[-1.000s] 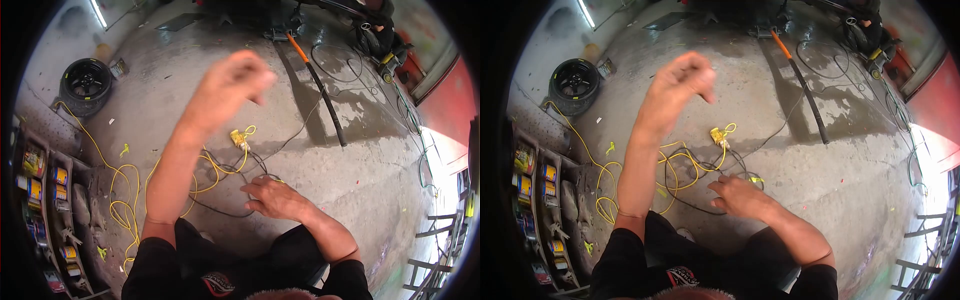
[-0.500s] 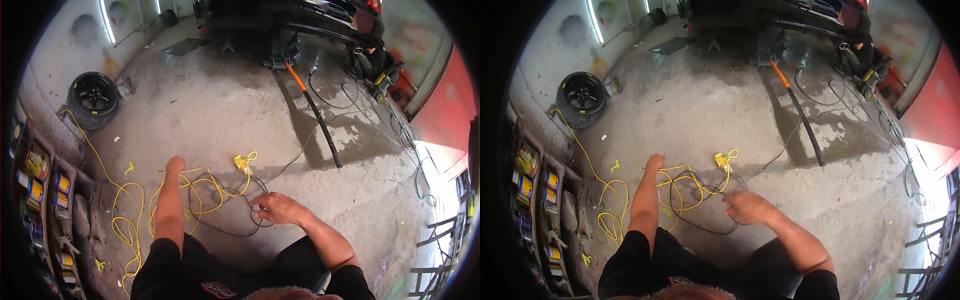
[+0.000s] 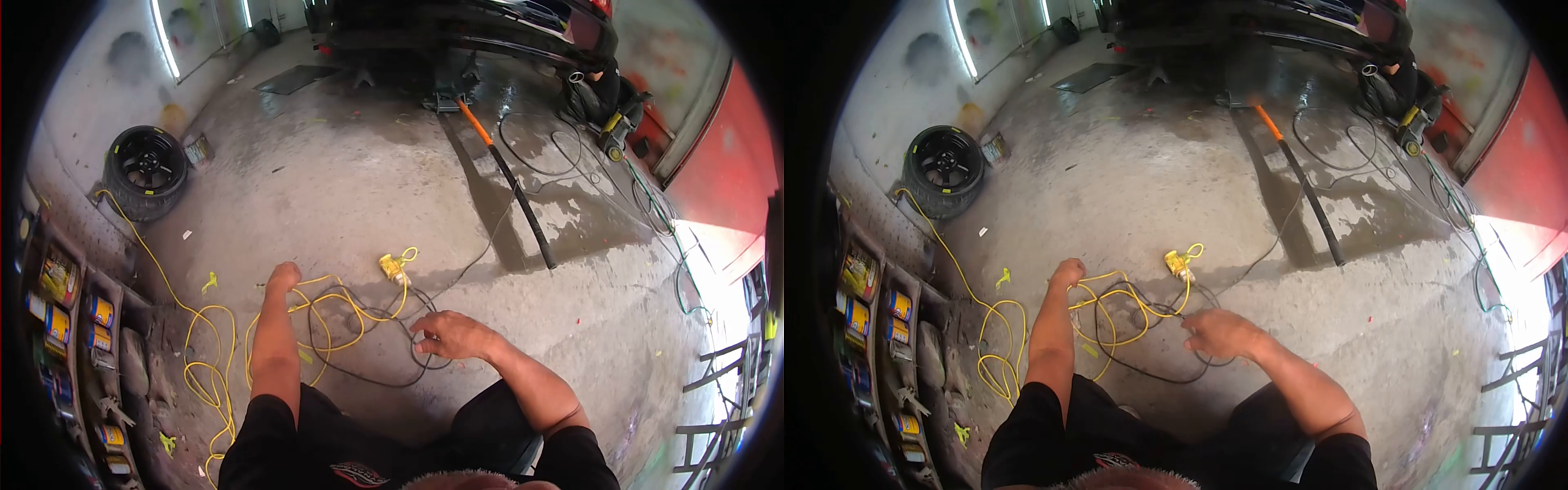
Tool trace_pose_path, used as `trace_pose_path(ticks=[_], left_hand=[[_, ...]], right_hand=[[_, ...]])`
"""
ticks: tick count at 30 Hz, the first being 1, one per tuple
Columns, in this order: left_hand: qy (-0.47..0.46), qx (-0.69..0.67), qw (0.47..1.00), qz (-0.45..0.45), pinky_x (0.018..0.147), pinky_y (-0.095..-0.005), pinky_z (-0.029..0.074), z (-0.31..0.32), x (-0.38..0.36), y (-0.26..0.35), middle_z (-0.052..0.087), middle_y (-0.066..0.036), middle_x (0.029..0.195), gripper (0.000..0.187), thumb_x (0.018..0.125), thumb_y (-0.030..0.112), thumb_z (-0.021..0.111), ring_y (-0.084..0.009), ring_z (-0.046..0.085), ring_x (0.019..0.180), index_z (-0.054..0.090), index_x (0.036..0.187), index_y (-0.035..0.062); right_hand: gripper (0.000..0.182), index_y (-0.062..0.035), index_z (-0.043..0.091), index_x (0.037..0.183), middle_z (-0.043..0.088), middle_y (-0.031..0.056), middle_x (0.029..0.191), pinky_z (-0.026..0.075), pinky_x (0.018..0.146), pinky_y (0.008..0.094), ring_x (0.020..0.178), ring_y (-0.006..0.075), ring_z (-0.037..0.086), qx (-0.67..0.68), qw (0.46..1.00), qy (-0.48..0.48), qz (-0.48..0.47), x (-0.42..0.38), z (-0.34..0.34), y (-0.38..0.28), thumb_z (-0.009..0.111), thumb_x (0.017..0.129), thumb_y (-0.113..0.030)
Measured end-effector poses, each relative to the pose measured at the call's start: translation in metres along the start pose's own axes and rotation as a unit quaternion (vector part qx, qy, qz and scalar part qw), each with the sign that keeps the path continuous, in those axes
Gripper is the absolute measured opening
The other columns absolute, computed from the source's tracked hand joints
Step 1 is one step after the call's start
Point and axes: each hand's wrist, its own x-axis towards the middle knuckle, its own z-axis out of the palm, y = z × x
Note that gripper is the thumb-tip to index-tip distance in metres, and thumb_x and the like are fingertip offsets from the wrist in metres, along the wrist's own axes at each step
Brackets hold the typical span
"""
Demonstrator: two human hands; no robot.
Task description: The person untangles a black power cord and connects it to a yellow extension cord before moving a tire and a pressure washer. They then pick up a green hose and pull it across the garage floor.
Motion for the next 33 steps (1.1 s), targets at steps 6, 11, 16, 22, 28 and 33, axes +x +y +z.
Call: trace_pose_path(ticks=[6,11,16,22,28,33], left_hand=[[0.029,0.008,0.999,0.031,0.068,-0.0392,0.054,0.0,0.001,-0.001,0.07,-0.016,0.091,0.025,0.079,0.021,0.061,-0.0287,0.068,0.074,0.07,0.097,0.0049],[0.029,0.008,0.999,0.019,0.066,-0.0387,0.054,0.001,0.003,-0.008,0.07,-0.015,0.09,0.026,0.078,0.02,0.064,-0.0271,0.068,0.071,0.069,0.099,0.0043],[0.025,-0.005,1.0,-0.006,0.058,-0.0364,0.054,-0.011,-0.022,0.014,0.069,-0.013,0.086,0.023,0.078,0.016,0.063,-0.0233,0.067,0.061,0.069,0.098,0.0044],[0.037,-0.014,0.999,-0.004,0.06,-0.0359,0.054,-0.014,-0.029,0.017,0.07,-0.015,0.087,0.024,0.077,0.015,0.062,-0.0235,0.067,0.061,0.069,0.097,0.004],[0.043,-0.014,0.999,-0.001,0.06,-0.0357,0.054,-0.012,-0.025,0.013,0.069,-0.015,0.088,0.021,0.077,0.013,0.061,-0.024,0.068,0.063,0.069,0.095,0.0045],[0.072,0.037,0.995,0.064,0.053,-0.035,0.051,0.0,0.003,-0.013,0.068,-0.012,0.081,0.017,0.078,0.01,0.06,-0.022,0.065,0.056,0.069,0.091,0.004]], right_hand=[[0.042,0.0002,0.06,0.119,0.062,0.0194,0.111,0.046,0.091,0.0428,0.106,0.0368,0.058,0.01,1.0,0.021,-0.008,-0.008,-0.001,-0.001,0.065,0.086,-0.025],[0.042,0.001,0.06,0.118,0.062,0.0204,0.111,0.046,0.09,0.0436,0.105,0.0371,0.059,0.012,1.0,0.018,-0.012,-0.015,-0.009,-0.011,0.066,0.085,-0.024],[0.042,0.001,0.06,0.118,0.063,0.0209,0.111,0.047,0.089,0.044,0.105,0.0372,0.059,0.011,0.999,0.03,-0.014,-0.022,-0.01,-0.011,0.067,0.084,-0.023],[0.041,-0.0017,0.059,0.116,0.065,0.0168,0.096,0.049,0.081,0.0434,0.093,0.0341,0.063,-0.014,0.997,0.058,-0.053,-0.02,-0.001,-0.001,0.065,0.087,-0.03],[0.041,-0.0014,0.059,0.116,0.065,0.0167,0.098,0.048,0.082,0.0434,0.094,0.0338,0.063,-0.015,0.998,0.053,-0.043,-0.02,0.0,-0.003,0.065,0.087,-0.03],[0.042,0.0008,0.06,0.118,0.063,0.0203,0.112,0.047,0.089,0.0437,0.105,0.0365,0.059,0.0,1.0,0.019,-0.011,-0.02,-0.008,-0.016,0.066,0.085,-0.025]])
